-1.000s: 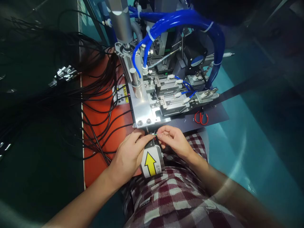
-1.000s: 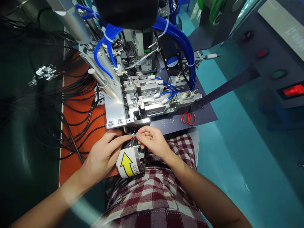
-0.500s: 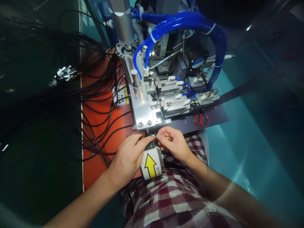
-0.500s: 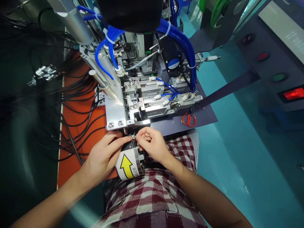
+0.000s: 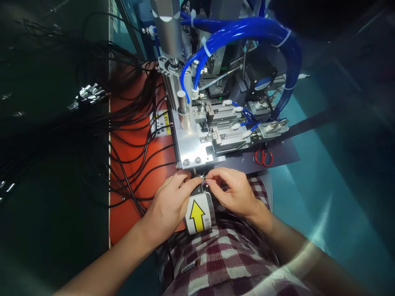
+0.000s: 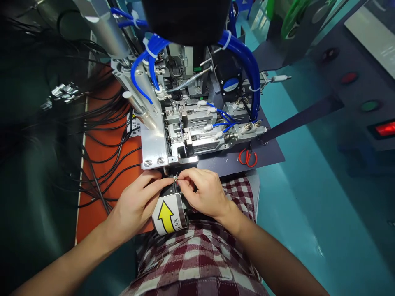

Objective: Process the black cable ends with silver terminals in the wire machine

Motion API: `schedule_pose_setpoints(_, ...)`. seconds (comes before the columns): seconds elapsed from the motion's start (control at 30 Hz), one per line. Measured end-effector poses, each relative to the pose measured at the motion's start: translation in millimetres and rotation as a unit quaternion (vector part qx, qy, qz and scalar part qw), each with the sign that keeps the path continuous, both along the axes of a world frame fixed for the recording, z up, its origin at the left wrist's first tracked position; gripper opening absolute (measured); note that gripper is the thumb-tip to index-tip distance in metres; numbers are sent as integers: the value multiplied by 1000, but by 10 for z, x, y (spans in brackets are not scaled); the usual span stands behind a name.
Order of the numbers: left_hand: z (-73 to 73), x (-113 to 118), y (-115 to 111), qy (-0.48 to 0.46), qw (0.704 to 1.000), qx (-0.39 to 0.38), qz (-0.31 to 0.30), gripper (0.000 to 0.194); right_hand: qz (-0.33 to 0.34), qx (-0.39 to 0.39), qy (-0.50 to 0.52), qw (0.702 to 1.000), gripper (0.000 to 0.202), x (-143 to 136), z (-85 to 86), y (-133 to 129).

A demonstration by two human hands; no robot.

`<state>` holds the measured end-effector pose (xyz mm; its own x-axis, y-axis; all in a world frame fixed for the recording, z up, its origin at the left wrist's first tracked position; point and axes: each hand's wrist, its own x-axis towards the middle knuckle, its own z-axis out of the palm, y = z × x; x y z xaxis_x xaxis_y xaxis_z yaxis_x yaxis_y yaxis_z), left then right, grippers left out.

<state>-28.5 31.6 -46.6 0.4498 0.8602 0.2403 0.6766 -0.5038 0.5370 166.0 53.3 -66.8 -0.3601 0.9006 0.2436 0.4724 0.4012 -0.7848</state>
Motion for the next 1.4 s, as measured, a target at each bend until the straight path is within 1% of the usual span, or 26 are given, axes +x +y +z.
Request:
schedule_pose_setpoints(0.13, 5, 7, -4, -1, 1000, -2, 1, 29, 2, 16, -15, 1000, 5, 8, -19, 25)
schedule_pose_setpoints(0.23, 9, 11, -9, -5, 1000, 1, 0, 29, 14, 30, -48, 998, 7, 11, -17, 36)
schedule_pose_setpoints(0.37, 9, 7, -10, -4, 1000, 2, -3, 29, 34, 78, -100, 991, 7, 12, -11, 53)
schedule_pose_setpoints(0.5, 9, 3, -3, 1, 1000, 7, -4, 29, 42, 121, -139, 982, 11, 24, -61, 66)
schedule_pose_setpoints(0.57, 11, 2, -2, 5, 1000, 8, -5, 29, 44, 128, -152, 979, 13, 44, -97, 62)
schedule_pose_setpoints(0.63, 10, 1, -4, 8, 1000, 8, -7, 30, 38, 104, -134, 985, 12, 69, -123, 47)
schedule_pose_setpoints(0.67, 8, 1, -5, 9, 1000, 8, -8, 30, 27, 77, -108, 991, 11, 78, -129, 37)
schedule_pose_setpoints(0.73, 2, 0, -7, 14, 1000, 5, -7, 31, -9, -2, -35, 999, 7, 80, -124, 13)
schedule_pose_setpoints(0.77, -1, -1, -8, 16, 1000, 4, -7, 32, -26, -54, 4, 998, 6, 72, -116, 2)
schedule_pose_setpoints(0.83, -4, -3, -7, 21, 1000, 2, -6, 33, -41, -166, 72, 983, 7, 37, -95, -13)
schedule_pose_setpoints(0.9, -2, -5, -4, 23, 1000, 4, -7, 33, -38, -257, 124, 958, 9, -13, -75, -17)
schedule_pose_setpoints(0.97, 5, -7, -1, 26, 1000, 9, -7, 33, -40, -316, 171, 932, 11, -63, -59, -8)
schedule_pose_setpoints(1.03, 14, -8, 1, 33, 999, 13, -7, 32, -47, -355, 207, 910, 12, -98, -48, 11)
schedule_pose_setpoints(1.13, 21, -7, 3, 57, 998, 10, -9, 32, -50, -393, 226, 890, 11, -119, -37, 46)
schedule_pose_setpoints(1.23, 22, -3, -1, 88, 996, 1, -13, 33, -51, -403, 225, 886, 9, -128, -27, 52)
schedule_pose_setpoints(1.3, 26, 6, -10, 113, 993, -3, -13, 34, -67, -381, 211, 898, 7, -145, -7, 31)
schedule_pose_setpoints(1.33, 30, 12, -15, 127, 992, -5, -12, 35, -78, -355, 194, 911, 6, -155, 9, 16)
schedule_pose_setpoints(1.4, 42, 27, -26, 153, 988, -11, -8, 36, -98, -279, 136, 946, 5, -174, 49, -13)
